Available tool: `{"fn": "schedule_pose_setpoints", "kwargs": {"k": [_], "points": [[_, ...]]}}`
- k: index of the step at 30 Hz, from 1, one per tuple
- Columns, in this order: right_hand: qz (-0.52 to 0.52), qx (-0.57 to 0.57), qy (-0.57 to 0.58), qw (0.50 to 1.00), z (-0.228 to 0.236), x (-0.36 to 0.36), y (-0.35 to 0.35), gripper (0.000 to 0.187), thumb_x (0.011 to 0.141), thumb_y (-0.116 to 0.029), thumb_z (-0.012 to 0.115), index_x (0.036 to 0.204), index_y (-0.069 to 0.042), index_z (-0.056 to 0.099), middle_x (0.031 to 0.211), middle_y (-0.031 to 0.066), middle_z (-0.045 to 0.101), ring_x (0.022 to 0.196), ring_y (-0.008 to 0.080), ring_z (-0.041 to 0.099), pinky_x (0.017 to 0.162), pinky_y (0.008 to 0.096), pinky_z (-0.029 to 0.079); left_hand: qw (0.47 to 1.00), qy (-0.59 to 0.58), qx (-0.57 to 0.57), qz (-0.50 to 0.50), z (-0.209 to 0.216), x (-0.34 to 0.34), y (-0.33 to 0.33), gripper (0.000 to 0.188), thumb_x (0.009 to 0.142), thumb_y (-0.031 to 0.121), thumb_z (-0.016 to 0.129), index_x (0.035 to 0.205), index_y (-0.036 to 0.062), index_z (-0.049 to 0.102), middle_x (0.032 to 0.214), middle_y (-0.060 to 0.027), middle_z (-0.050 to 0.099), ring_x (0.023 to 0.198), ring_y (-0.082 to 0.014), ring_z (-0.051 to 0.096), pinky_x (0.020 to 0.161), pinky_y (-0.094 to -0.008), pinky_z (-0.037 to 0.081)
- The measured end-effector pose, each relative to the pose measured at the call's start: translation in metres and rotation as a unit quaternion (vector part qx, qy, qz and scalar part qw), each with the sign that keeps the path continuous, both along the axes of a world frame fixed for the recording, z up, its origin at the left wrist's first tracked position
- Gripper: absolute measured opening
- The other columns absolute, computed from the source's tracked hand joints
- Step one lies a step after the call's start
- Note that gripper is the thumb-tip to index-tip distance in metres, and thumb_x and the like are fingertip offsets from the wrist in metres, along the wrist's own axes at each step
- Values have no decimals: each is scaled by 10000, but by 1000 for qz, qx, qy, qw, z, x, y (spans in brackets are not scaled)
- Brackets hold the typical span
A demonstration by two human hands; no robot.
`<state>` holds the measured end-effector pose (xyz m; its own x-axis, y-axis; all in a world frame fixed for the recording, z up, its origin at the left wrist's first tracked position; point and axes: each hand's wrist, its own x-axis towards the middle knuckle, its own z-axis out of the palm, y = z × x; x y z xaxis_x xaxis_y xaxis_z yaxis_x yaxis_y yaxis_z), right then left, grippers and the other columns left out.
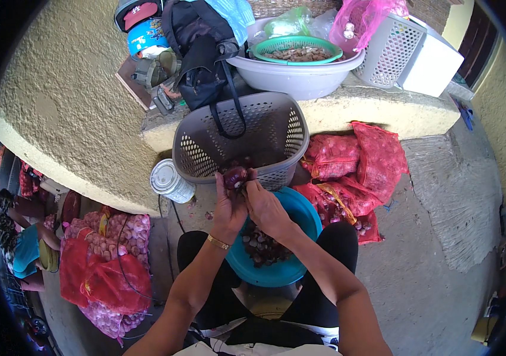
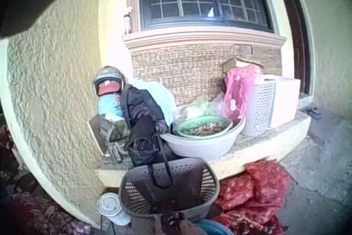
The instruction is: The person peels an onion with a knife, dropping the skins into a blue bowl, and then places the peeled onion into a grey basket.
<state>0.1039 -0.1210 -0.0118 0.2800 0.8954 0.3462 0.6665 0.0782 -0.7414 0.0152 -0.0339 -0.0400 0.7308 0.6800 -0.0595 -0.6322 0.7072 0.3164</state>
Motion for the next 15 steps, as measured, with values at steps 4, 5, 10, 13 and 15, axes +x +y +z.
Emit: {"fn": "schedule_pose_setpoints", "kwargs": {"k": [4,5,10,13,15], "points": [[-4,13,1,1000,-2,1,-2,135,924,-26,505,1026,15,426,916,254,560,860,474,553,718,524,433,999,-19,9,-26,11,-4,2,575,964,525,478,1163,-1,598,1226,-164,601,1226,-305,513,1111,-421,370],[-4,24,8,1000,-3,2,-3,141,922,-35,516,1029,21,443,902,259,563,855,478,548,715,520,439,999,-31,-10,-41,16,-5,3,544,978,513,457,1143,18,610,1204,-150,612,1198,-306,530,1109,-415,370],[3,119,71,990,14,5,-7,199,913,-61,595,1074,29,520,869,215,606,792,370,617,681,410,488,997,-21,76,8,16,-10,16,461,979,433,508,1242,58,548,1249,-165,588,1220,-318,528,1083,-434,417],[-15,127,176,976,12,21,-7,292,878,-59,674,1130,25,553,847,126,646,766,192,636,669,320,497,990,-6,136,33,22,-12,16,487,971,372,547,1324,45,477,1296,-178,556,1239,-305,524,1071,-434,440],[-11,99,228,969,13,33,-9,357,853,-55,716,1163,23,556,848,80,660,774,100,623,667,284,496,984,21,171,47,31,-11,13,538,964,360,556,1364,20,435,1324,-184,536,1249,-290,520,1069,-433,444]]}}
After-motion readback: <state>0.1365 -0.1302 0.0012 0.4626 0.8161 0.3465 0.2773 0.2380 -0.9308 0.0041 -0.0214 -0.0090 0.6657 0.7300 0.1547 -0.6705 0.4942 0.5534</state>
